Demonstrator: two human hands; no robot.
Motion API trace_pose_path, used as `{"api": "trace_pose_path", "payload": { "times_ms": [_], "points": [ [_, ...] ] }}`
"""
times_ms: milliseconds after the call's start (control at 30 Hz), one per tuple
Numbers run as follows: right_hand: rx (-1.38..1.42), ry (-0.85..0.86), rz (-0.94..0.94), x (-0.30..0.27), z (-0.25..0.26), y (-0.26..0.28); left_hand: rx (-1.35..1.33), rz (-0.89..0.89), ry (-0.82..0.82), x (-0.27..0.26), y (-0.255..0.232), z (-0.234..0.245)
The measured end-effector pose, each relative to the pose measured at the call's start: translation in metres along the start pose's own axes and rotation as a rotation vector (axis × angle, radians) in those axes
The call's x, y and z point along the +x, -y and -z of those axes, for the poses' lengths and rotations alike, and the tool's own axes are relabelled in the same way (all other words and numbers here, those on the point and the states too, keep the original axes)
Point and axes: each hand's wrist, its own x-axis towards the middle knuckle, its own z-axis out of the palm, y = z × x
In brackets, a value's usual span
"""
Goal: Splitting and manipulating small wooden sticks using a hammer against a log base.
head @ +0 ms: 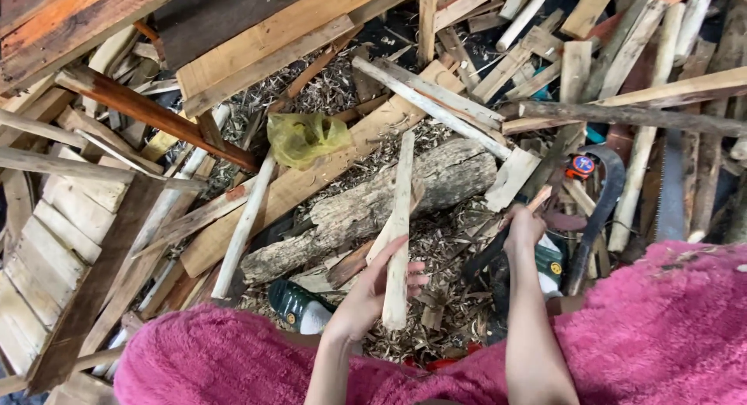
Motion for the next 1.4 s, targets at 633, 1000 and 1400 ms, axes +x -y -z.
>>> {"api": "trace_pose_path", "payload": {
  "times_ms": [633, 1000, 1400],
  "points": [
    [-0.042, 0.733, 0.305, -0.212, -0.035, 0.143, 0.222, -0.048, -0.4, 0.077, 0.093, -0.017],
    [-0.696, 0.622, 1.032, -0.226, -0.049, 0.085, 0.317, -0.158, -0.481, 0.083, 0.096, -0.021],
    [-1.011, 0.614, 0.899, -0.161, -0.052, 0.042, 0.33, -0.156, -0.458, 0.083, 0.09, -0.02]
  ]
}}
